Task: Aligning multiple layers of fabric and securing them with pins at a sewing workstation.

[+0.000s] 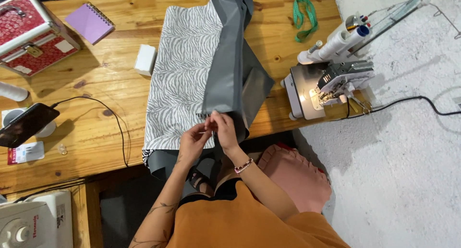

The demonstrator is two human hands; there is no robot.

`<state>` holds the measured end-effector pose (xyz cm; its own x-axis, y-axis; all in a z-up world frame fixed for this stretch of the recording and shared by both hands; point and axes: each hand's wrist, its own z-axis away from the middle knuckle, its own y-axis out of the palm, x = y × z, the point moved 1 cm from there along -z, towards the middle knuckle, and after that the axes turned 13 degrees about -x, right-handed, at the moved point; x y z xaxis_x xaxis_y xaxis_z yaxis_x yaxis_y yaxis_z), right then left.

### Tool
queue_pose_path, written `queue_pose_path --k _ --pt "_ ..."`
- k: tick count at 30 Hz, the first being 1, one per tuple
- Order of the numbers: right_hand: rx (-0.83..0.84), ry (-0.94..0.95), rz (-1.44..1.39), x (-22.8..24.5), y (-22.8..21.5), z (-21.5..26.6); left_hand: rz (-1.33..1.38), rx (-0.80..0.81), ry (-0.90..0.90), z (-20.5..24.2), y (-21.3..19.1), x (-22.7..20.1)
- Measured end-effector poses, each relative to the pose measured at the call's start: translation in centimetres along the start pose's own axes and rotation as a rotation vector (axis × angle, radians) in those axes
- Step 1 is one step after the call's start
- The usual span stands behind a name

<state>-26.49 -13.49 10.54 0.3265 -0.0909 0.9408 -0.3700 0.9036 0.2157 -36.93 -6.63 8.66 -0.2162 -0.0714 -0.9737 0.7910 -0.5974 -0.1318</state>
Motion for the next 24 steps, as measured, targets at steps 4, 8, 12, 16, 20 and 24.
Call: queue_pose_path --k 4,8,12,16,20,24 --pt "-0.326 -0.032 -0.143 -2.0 -3.8 -1.9 -0.094 0.045 0.039 1.4 -1.4 -1.4" --pt "-0.802 -0.035 -0.444 -3.3 -10.5 -7.0 -0.342 0.026 0.125 2.8 -3.8 -1.3" --pt "-0.699 0.228 -0.555 -4.4 -16.5 -9.1 -0.445 -0.022 0.146 4.6 -6.2 -1.1" --pt "-0.422 0.525 -0.416 -3.2 -15.7 -5.7 -0.561 0.012 0.2 6.5 -8.0 -1.2" --pt "-0.723 0.125 -0.314 -1.9 -16.6 -5.3 -0.638 0.037 0.258 8.0 -8.2 -2.7" --pt "-1.075 -0.222 -0.214 3.9 -21.3 -6.0 -0.719 0.095 0.263 8.4 -7.2 -2.4"
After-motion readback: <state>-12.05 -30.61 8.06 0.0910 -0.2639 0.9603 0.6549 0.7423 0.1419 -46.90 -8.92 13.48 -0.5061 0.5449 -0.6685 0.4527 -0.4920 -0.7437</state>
